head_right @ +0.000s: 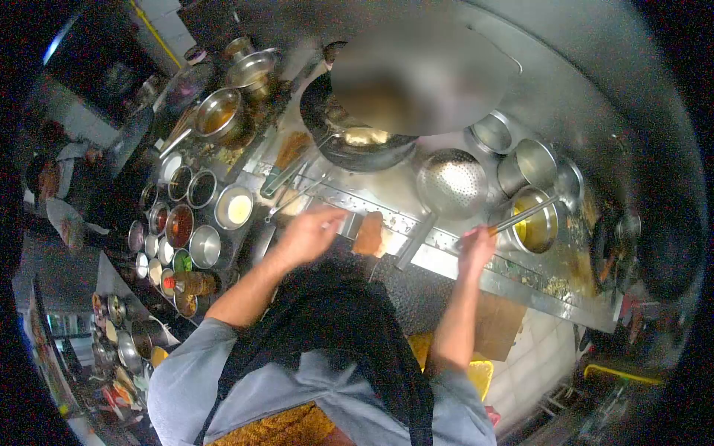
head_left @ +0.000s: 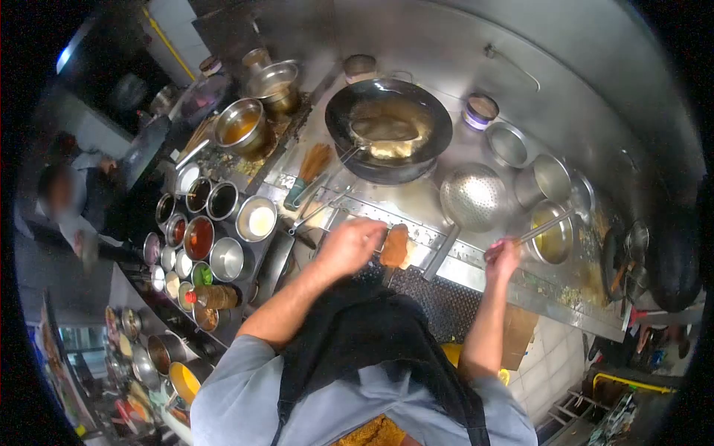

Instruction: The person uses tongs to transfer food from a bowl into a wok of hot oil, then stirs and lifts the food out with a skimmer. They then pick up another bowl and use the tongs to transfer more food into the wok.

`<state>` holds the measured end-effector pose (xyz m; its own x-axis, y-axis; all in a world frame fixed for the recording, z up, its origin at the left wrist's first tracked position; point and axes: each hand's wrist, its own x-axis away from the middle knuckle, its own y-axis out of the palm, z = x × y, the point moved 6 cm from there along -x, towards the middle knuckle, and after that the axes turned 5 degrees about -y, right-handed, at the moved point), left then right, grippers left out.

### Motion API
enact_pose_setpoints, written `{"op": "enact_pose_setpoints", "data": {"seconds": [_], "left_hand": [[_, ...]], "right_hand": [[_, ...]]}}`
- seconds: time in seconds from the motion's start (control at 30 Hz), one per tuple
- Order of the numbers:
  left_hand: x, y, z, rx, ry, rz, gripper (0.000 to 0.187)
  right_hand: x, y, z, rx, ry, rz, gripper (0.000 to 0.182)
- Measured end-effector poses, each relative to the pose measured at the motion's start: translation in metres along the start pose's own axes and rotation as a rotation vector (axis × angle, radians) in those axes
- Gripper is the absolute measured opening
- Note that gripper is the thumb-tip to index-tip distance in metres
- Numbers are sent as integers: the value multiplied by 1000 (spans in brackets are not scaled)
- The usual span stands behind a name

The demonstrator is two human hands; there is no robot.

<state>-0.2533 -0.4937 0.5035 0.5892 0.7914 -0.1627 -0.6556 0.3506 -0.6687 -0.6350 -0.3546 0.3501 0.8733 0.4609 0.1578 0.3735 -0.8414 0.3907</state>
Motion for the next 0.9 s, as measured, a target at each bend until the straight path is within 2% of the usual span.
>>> {"op": "enact_pose_setpoints", "data": {"seconds": [0.03, 0.1, 0.17, 0.2, 0.23, 0.3, 0.33, 0.37, 0.4, 0.43, 0.47, 0.5, 0.53, 0.57, 0.6, 0.67, 0.7, 0.77, 0.8, 0.87, 0.9], "left_hand": [[-1, 9, 10, 58, 2, -41, 22], [-6, 28, 26, 235, 17, -203, 33], [-18, 40, 35, 303, 12, -200, 40], [-24, 41, 36, 372, 11, -198, 48], [-29, 40, 34, 370, 15, -192, 48], [-38, 32, 14, 518, -148, -239, 60], [-42, 20, -11, 580, -236, -195, 59], [-41, 9, -37, 578, -231, -180, 59], [-36, -10, -68, 657, -218, -18, 61], [-32, -37, -95, 732, -203, 143, 62], [-29, -76, -110, 760, -347, 180, 60], [-28, -120, -123, 787, -487, 219, 57], [-34, -161, -151, 699, -544, 275, 55], [-43, -204, -180, 612, -601, 329, 54], [-52, -247, -200, 515, -621, 281, 51], [-78, -319, -245, 316, -639, 223, 46], [-91, -345, -267, 212, -641, 206, 43], [-117, -375, -306, 280, -772, 71, 37], [-131, -382, -340, 301, -817, -7, 42], [-157, -393, -374, 341, -869, -46, 39], [-167, -396, -391, 380, -921, -81, 36]], "right_hand": [[24, 22, -8, 158, -140, -41, 9], [80, 69, -20, 460, -183, -84, 14], [129, 122, -28, 520, -347, -276, 23], [152, 152, -31, 437, -402, -361, 27], [174, 179, -30, 353, -454, -447, 31], [200, 218, 1, 502, -712, -480, 44], [208, 236, -6, 495, -719, -489, 44], [225, 267, -15, 640, -696, -723, 48], [242, 291, -12, 783, -665, -957, 52], [251, 300, -4, 790, -659, -1112, 58], [267, 318, -20, 868, -697, -1262, 52], [268, 313, 0, 929, -578, -1304, 50], [262, 297, 29, 787, -157, -1302, 41], [257, 291, 37, 589, -95, -1212, 39], [240, 256, 73, 564, 67, -1057, 34], [216, 205, 96, 707, -7, -877, 30], [213, 181, 96, 955, 52, -782, 29], [212, 114, 124, 1134, 27, -713, 22], [217, 88, 129, 1246, 10, -662, 19], [214, -11, 177, 1238, -57, -687, 39], [207, -59, 202, 1326, 363, -448, 44]]}}
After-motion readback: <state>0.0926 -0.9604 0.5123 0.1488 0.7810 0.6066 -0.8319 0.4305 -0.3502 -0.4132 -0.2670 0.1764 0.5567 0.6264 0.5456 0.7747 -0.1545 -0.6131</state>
